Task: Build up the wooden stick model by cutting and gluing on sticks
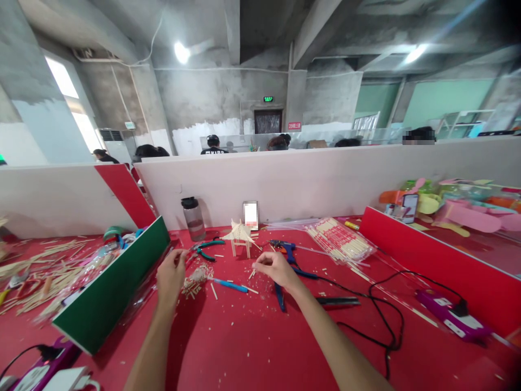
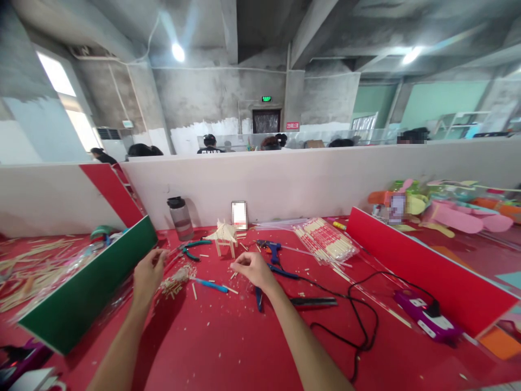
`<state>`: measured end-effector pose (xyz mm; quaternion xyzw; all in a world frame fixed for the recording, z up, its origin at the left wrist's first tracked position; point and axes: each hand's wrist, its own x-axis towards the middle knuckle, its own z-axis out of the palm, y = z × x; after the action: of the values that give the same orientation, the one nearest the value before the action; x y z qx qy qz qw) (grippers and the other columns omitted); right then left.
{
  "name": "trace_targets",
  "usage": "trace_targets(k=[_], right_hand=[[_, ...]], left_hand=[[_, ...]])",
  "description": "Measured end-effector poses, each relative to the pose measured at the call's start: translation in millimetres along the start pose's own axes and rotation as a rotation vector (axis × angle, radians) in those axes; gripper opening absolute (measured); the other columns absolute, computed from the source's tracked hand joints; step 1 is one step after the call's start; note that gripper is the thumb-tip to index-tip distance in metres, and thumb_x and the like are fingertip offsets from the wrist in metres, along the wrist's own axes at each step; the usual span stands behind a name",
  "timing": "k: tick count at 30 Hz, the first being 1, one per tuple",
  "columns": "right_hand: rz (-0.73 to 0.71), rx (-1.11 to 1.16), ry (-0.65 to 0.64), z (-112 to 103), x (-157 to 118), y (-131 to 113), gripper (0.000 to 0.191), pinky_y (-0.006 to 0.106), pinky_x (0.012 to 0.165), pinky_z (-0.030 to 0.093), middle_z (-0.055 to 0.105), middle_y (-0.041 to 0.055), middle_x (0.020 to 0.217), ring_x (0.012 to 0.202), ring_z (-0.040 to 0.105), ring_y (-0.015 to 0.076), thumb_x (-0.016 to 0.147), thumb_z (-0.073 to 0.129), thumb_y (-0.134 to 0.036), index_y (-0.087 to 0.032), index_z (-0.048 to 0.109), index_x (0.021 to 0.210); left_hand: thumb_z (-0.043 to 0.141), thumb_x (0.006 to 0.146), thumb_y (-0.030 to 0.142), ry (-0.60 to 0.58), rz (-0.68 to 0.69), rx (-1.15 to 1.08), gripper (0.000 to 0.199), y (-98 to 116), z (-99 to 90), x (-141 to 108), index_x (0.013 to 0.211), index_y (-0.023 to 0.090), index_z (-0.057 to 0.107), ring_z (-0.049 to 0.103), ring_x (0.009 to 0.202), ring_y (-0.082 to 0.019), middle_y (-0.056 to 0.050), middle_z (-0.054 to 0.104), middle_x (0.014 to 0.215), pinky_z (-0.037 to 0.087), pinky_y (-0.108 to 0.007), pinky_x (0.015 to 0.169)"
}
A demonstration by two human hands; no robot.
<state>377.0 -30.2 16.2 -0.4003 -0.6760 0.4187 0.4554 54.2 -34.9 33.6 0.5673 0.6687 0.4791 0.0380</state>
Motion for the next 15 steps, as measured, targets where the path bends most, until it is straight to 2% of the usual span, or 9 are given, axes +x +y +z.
trace_targets(k=[3, 5, 8, 11, 15], right_hand=[[-0.014, -0.193, -0.010, 2, -5, 1, 0.030, 0.025, 0.057, 0.039, 0.067, 0.0008, 0.062, 0.059, 0.059, 0.0158, 0.076, 0.073, -0.047, -0.019, 0.069, 0.067], [-0.008, -0.461, -0.092, 9, -10, 2, 0.027, 0.024, 0.057, 0.038, 0.070, 0.0018, 0.068, 0.063, 0.062, 0.0161, 0.077, 0.074, -0.046, -0.020, 0.071, 0.071], [0.009, -0.765, -0.222, 21, -17, 5, 0.017, 0.023, 0.059, 0.038, 0.074, 0.0032, 0.079, 0.071, 0.067, 0.0175, 0.077, 0.076, -0.038, -0.022, 0.072, 0.079], [0.008, -0.831, -0.248, 28, -20, 6, 0.008, 0.024, 0.064, 0.040, 0.075, 0.0062, 0.085, 0.080, 0.070, 0.0202, 0.081, 0.071, -0.028, -0.020, 0.072, 0.079], [0.005, -0.885, -0.257, 26, -21, 5, 0.007, 0.026, 0.070, 0.043, 0.075, 0.0089, 0.091, 0.088, 0.070, 0.0234, 0.085, 0.066, -0.023, -0.019, 0.072, 0.084]], left_hand=[[0.042, 0.094, 0.048, -0.126, -0.079, 0.395, 0.039, -17, -9.2, 3, 0.095, 0.021, 0.070, 0.068, 0.077, -0.025, -0.010, 0.075, 0.085, 0.040, -0.027, 0.062], [0.041, 0.094, 0.048, -0.202, -0.071, 0.476, 0.041, -19, -7.7, 2, 0.094, 0.020, 0.071, 0.069, 0.077, -0.028, -0.013, 0.076, 0.085, 0.040, -0.028, 0.061], [0.046, 0.093, 0.037, -0.277, 0.013, 0.426, 0.031, -15, 2.4, -1, 0.100, 0.021, 0.071, 0.070, 0.083, -0.027, -0.012, 0.077, 0.091, 0.043, -0.028, 0.065], [0.048, 0.091, 0.027, -0.377, 0.158, 0.314, 0.027, -6, 17.2, -5, 0.107, 0.021, 0.068, 0.069, 0.090, -0.023, -0.009, 0.076, 0.100, 0.047, -0.027, 0.074], [0.048, 0.090, 0.025, -0.514, 0.330, 0.159, 0.025, 6, 36.6, -15, 0.102, 0.021, 0.069, 0.068, 0.090, -0.021, -0.008, 0.075, 0.101, 0.050, -0.028, 0.080]])
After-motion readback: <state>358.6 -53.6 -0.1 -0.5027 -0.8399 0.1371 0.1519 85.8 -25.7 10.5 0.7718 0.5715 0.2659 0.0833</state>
